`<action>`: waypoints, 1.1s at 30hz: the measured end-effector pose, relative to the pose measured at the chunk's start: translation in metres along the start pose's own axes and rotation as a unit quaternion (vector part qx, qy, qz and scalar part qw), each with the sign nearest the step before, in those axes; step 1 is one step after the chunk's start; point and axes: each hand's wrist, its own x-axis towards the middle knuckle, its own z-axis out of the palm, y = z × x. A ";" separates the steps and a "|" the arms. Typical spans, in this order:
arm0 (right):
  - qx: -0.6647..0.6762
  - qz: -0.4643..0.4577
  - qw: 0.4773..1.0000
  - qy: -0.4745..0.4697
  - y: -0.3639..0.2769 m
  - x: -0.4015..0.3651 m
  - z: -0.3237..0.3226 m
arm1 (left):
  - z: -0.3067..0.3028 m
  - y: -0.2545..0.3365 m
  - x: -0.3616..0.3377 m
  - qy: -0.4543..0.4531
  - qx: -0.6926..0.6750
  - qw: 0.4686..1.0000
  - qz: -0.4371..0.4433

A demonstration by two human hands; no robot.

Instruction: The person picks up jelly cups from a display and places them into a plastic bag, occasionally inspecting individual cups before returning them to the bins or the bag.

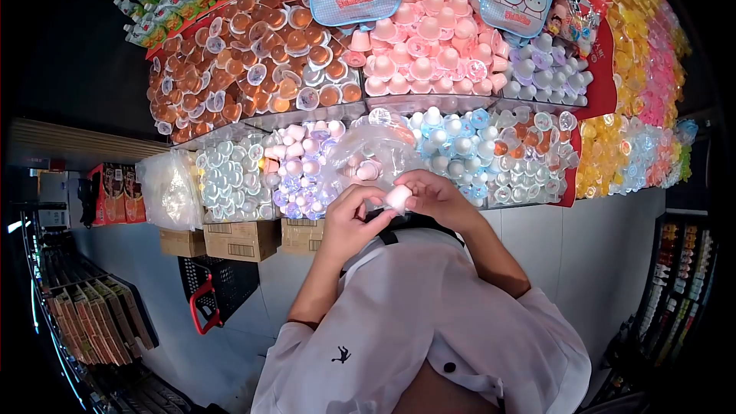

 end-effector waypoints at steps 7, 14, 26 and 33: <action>-0.261 -0.025 0.965 -0.005 0.007 0.025 0.035 | -0.031 -0.003 -0.023 0.045 0.019 0.997 -0.059; -0.319 -0.037 0.946 -0.034 0.012 0.056 0.078 | -0.060 -0.021 -0.045 0.113 0.047 0.991 -0.048; -0.239 -0.055 0.946 0.211 0.027 0.060 0.059 | -0.096 -0.128 -0.033 0.222 0.063 0.953 -0.198; -0.272 -0.071 0.916 0.288 0.028 0.051 0.038 | -0.093 -0.174 -0.028 0.215 0.211 0.949 -0.093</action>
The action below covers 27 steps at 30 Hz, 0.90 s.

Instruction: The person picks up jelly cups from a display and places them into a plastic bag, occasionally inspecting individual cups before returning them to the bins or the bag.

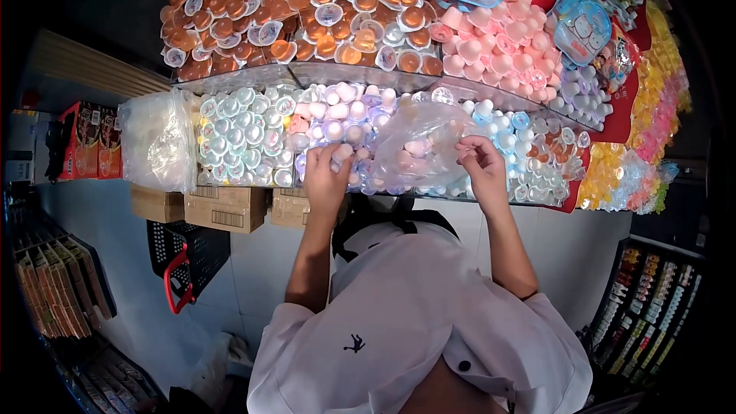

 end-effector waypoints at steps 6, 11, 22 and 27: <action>-0.158 -0.040 0.987 -0.004 -0.003 -0.003 0.019 | 0.004 -0.004 0.005 -0.004 0.008 0.999 0.046; -0.346 -0.201 0.910 -0.111 0.008 0.026 0.039 | 0.001 -0.002 0.007 -0.007 0.009 0.999 0.032; -0.448 -0.115 0.877 -0.130 0.056 0.062 0.065 | -0.034 0.070 -0.010 -0.042 -0.103 0.993 0.045; -0.361 -0.190 0.907 -0.104 0.004 0.033 0.039 | -0.032 0.101 -0.017 -0.058 -0.126 0.985 0.104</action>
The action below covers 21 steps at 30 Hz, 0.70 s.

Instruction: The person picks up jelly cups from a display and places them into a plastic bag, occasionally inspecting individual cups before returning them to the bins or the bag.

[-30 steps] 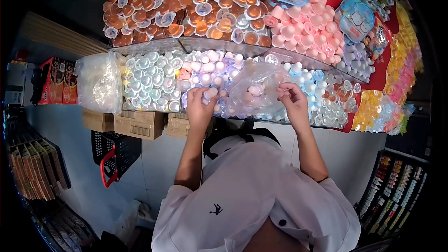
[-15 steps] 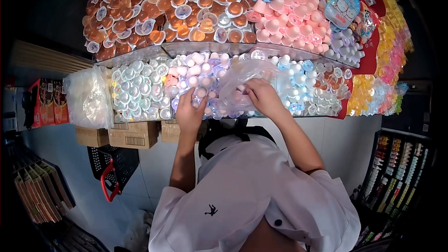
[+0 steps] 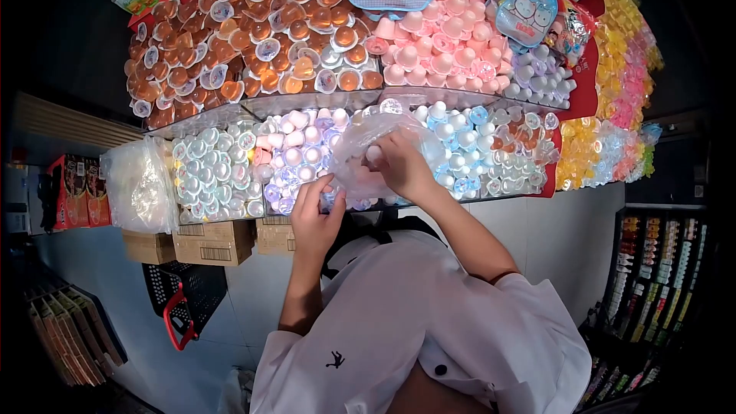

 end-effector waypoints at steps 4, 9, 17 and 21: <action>0.160 0.039 0.986 0.005 -0.015 -0.024 -0.031 | 0.010 0.024 0.001 -0.051 -0.033 0.998 -0.005; 0.222 0.014 0.974 -0.041 -0.035 -0.046 -0.063 | 0.025 0.055 0.010 -0.136 -0.080 0.987 -0.010; 0.236 0.003 0.971 -0.035 -0.033 -0.053 -0.074 | 0.039 0.059 0.007 -0.113 -0.059 0.992 -0.003; 0.265 0.002 0.963 -0.057 -0.028 -0.052 -0.067 | 0.034 0.057 0.002 -0.096 -0.058 0.994 0.015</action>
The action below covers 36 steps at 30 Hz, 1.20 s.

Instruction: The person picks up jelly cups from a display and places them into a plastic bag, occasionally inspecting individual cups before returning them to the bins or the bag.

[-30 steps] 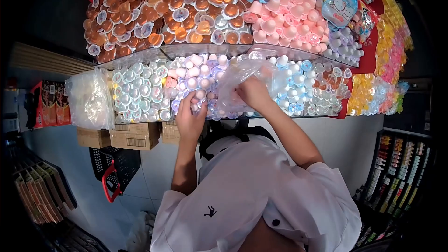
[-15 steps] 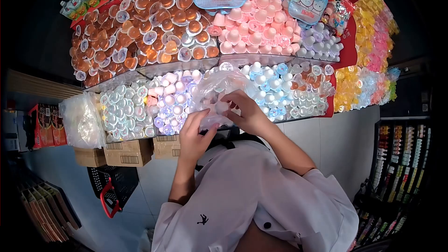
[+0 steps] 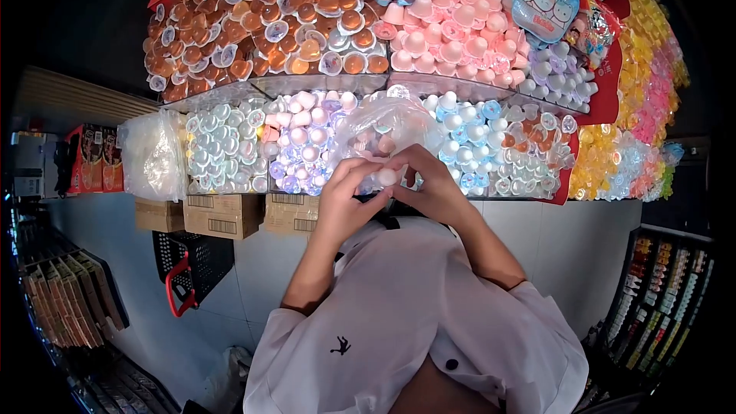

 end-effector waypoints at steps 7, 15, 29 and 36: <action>-0.034 0.049 0.983 -0.176 -0.012 0.007 0.009 | -0.032 -0.032 -0.027 0.010 0.045 0.997 -0.057; -0.072 0.041 0.981 -0.173 0.000 0.018 0.024 | -0.060 -0.079 -0.042 0.201 0.084 0.966 -0.142; -0.246 0.020 0.969 0.006 0.059 0.044 0.038 | -0.053 -0.108 0.060 0.108 0.245 0.962 -0.056; -0.327 0.069 0.942 0.021 0.066 0.047 0.028 | -0.037 -0.120 0.074 0.053 0.274 0.957 -0.082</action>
